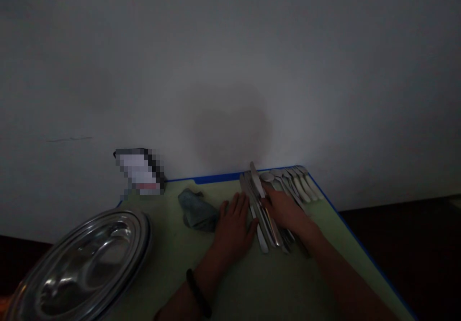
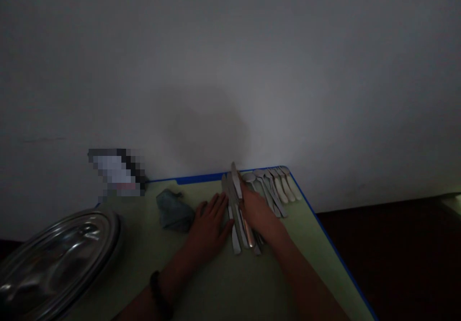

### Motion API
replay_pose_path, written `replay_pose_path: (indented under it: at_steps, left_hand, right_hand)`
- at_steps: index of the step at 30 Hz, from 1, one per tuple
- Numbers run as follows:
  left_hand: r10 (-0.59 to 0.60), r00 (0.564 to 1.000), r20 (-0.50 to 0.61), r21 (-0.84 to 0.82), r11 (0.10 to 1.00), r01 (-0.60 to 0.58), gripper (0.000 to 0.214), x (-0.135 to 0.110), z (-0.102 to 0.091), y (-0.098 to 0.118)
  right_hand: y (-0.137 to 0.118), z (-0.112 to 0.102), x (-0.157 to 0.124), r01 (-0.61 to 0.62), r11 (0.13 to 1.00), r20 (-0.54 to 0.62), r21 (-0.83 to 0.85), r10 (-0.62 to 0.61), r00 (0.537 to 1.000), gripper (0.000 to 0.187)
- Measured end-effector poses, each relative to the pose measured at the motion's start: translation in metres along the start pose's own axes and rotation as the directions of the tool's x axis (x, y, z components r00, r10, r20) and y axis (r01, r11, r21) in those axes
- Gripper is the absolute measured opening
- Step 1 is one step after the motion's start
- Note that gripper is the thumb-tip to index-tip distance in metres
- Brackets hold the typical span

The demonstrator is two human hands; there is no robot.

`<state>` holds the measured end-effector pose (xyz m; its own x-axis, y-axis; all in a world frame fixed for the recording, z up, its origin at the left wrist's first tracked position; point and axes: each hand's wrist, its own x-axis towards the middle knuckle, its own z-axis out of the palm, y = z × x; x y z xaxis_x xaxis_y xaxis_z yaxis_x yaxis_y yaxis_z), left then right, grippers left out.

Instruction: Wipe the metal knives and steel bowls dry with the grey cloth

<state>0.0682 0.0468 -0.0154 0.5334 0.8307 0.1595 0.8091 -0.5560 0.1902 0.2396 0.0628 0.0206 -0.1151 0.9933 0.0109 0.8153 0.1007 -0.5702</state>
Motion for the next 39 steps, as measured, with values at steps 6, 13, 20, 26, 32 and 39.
replay_pose_path:
  at_steps: [6, 13, 20, 26, 32, 39]
  left_hand:
    - [0.001, 1.0, 0.03, -0.01, 1.0, -0.001, 0.058, 0.003, -0.001, 0.0]
    - [0.022, 1.0, 0.018, -0.03, 0.999, -0.022, 0.057, 0.004, -0.001, -0.002]
    - [0.028, 0.999, -0.038, -0.029, 0.999, -0.03, 0.045, 0.005, 0.001, 0.001]
    - [0.156, 0.978, -0.137, -0.11, 0.979, -0.172, 0.045, 0.003, -0.005, -0.006]
    - [0.203, 0.973, -0.105, -0.201, 0.954, -0.221, 0.054, -0.013, -0.047, -0.008]
    - [-0.141, 0.981, -0.135, 0.03, 0.989, 0.146, 0.03, -0.052, -0.153, -0.029]
  right_hand:
    - [-0.004, 0.005, -0.004, 0.044, 0.999, 0.023, -0.022, -0.043, 0.999, 0.057]
    - [-0.003, -0.007, -0.011, 0.002, 0.981, 0.202, -0.193, 0.038, 0.979, 0.05]
    - [-0.011, -0.008, -0.019, 0.004, 0.982, 0.244, -0.19, 0.044, 0.969, 0.057]
    - [-0.015, -0.012, -0.027, 0.031, 0.98, 0.233, -0.199, 0.016, 0.972, 0.059]
    - [-0.019, -0.012, -0.041, 0.125, 0.982, 0.154, -0.14, -0.103, 0.983, 0.054]
    - [-0.043, 0.002, -0.054, 0.168, 0.976, 0.179, -0.139, -0.143, 0.973, 0.055]
